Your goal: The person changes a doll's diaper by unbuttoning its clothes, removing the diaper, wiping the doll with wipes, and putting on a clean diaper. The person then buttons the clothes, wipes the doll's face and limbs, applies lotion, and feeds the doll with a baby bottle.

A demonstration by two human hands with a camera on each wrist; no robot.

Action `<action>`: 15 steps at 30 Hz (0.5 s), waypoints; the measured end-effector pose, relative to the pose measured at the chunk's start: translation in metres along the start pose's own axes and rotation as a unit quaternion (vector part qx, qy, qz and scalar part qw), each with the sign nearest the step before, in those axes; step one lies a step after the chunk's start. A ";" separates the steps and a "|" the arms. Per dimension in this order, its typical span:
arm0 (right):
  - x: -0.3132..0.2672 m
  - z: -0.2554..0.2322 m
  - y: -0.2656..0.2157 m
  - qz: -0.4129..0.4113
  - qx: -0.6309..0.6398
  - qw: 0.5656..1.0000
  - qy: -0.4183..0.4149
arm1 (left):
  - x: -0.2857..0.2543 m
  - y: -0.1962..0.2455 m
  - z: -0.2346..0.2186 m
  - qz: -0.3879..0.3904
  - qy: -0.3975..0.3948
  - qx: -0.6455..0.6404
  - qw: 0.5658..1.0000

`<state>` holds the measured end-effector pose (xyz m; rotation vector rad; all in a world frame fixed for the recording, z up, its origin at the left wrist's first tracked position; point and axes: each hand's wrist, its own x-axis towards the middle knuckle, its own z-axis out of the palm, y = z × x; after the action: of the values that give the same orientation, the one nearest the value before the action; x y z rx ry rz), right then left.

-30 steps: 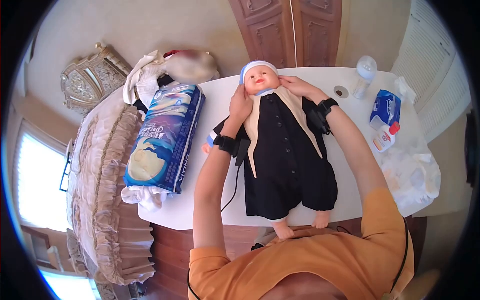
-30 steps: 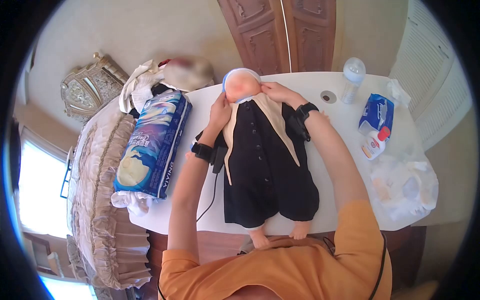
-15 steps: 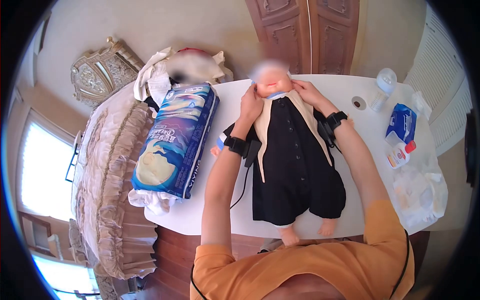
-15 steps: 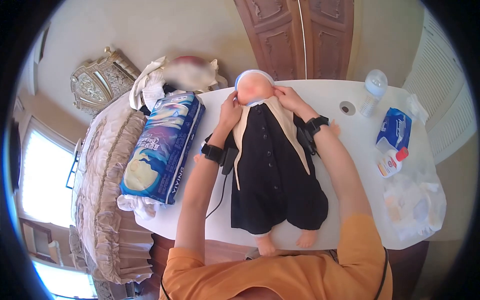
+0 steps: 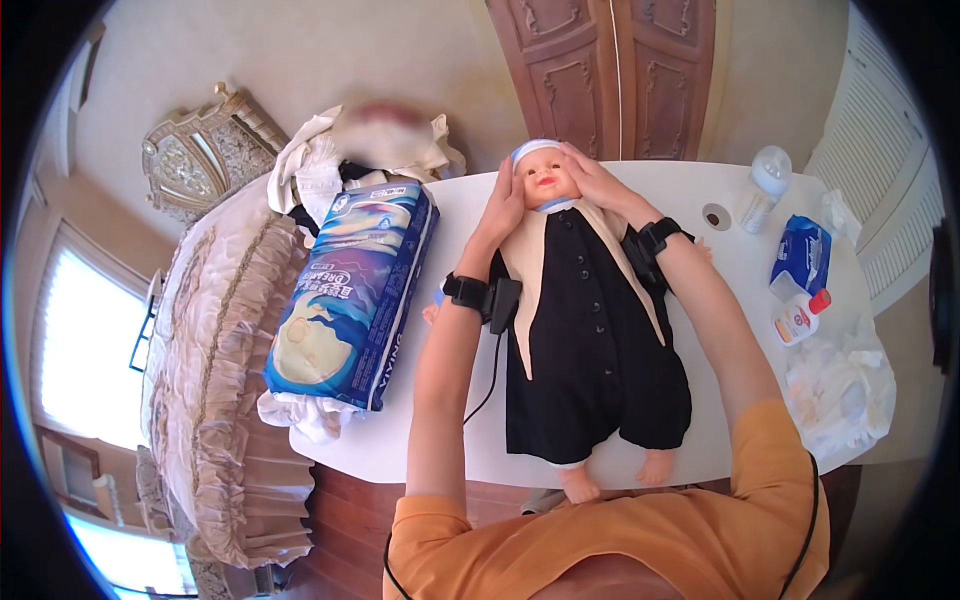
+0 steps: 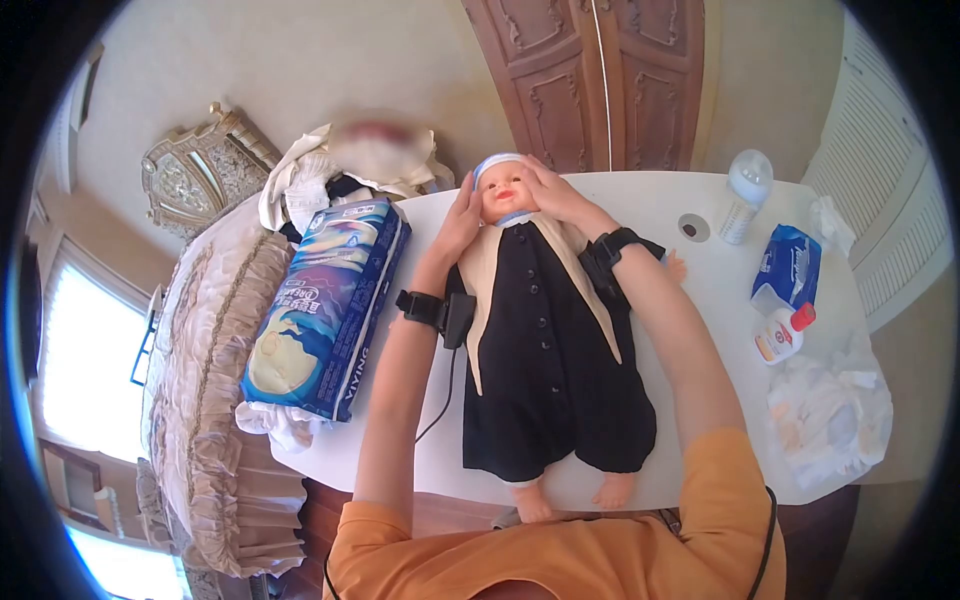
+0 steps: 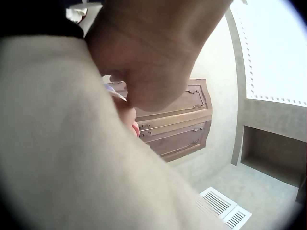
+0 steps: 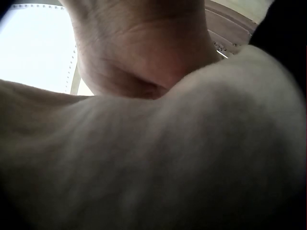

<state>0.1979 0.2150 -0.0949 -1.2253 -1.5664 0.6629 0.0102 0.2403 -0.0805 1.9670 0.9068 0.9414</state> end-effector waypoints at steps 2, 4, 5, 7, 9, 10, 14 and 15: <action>-0.003 -0.002 0.000 0.003 -0.007 1.000 -0.029 | -0.003 -0.004 0.001 -0.008 0.004 0.003 1.000; -0.013 -0.005 -0.008 0.025 0.018 0.999 -0.015 | -0.006 -0.007 0.001 -0.020 0.007 0.005 1.000; -0.015 -0.004 -0.007 0.029 0.018 0.999 -0.016 | -0.004 -0.007 -0.001 0.001 0.002 0.015 1.000; -0.017 -0.003 -0.004 -0.024 -0.059 0.998 -0.004 | -0.012 -0.008 -0.002 0.017 -0.006 0.026 1.000; -0.021 -0.009 -0.007 -0.019 -0.053 0.998 0.018 | -0.022 0.015 -0.006 -0.016 0.004 0.076 0.997; -0.026 -0.016 -0.007 -0.011 -0.070 0.997 0.038 | -0.030 0.022 -0.009 -0.031 0.013 0.103 0.994; -0.082 -0.029 -0.023 0.071 -0.208 0.974 0.060 | -0.063 0.003 -0.008 0.003 0.053 0.228 0.972; -0.093 -0.029 -0.030 0.129 -0.277 0.951 0.035 | -0.068 0.000 -0.006 -0.002 0.051 0.227 0.973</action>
<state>0.2120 0.1141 -0.0935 -1.8739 -1.6002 0.3362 -0.0271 0.1863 -0.0981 2.3089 1.2734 0.8960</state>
